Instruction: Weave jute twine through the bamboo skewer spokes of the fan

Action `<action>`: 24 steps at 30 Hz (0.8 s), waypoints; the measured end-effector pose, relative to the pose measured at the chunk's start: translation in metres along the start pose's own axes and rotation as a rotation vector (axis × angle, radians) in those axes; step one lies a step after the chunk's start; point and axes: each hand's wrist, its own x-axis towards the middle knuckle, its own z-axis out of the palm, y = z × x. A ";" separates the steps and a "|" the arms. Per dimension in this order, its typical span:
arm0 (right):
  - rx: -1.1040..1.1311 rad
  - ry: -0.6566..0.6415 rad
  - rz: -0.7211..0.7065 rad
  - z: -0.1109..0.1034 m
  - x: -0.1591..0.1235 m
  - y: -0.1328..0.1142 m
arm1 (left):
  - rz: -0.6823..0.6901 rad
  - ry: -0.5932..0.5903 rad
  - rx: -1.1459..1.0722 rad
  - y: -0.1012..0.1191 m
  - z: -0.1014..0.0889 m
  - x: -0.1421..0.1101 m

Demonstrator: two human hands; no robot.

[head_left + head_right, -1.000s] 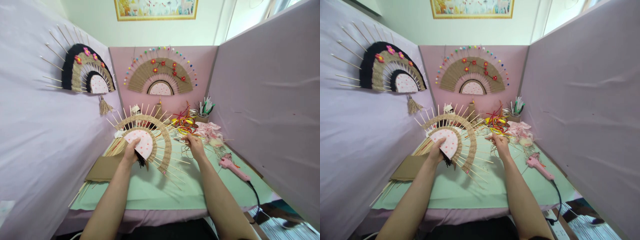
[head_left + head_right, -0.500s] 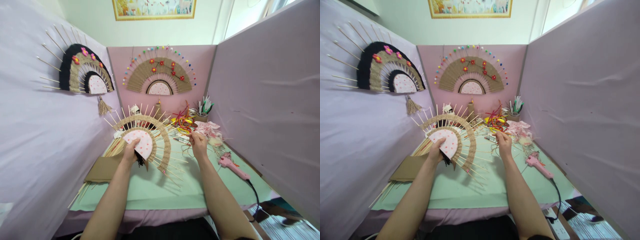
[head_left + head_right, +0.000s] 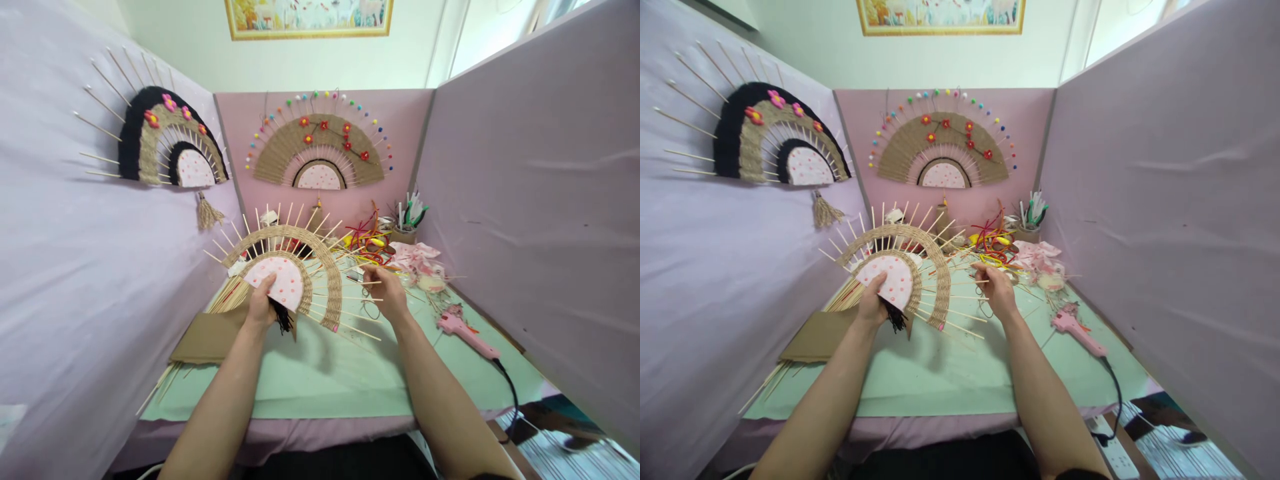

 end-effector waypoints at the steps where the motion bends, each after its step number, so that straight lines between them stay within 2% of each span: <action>1: -0.001 0.006 0.016 0.001 -0.001 0.002 | -0.006 -0.003 -0.007 -0.001 0.001 -0.001; 3: -0.055 -0.011 0.039 0.002 -0.002 0.006 | -0.017 -0.005 -0.017 -0.003 0.002 -0.002; 6: -0.198 -0.113 0.079 0.001 -0.005 0.010 | -0.032 0.007 -0.027 -0.005 0.003 -0.002; 9: -0.237 -0.152 0.103 -0.001 -0.006 0.010 | -0.022 0.012 -0.030 -0.006 0.001 -0.001; 13: -0.204 -0.151 0.090 -0.004 -0.004 0.011 | 0.005 0.015 -0.025 -0.005 -0.002 0.002; 19: -0.268 -0.140 0.054 -0.009 -0.002 0.012 | 0.021 0.036 -0.039 -0.003 -0.003 0.004; 24: -0.303 -0.077 0.018 -0.010 -0.001 0.011 | 0.028 0.040 -0.072 -0.002 -0.002 0.003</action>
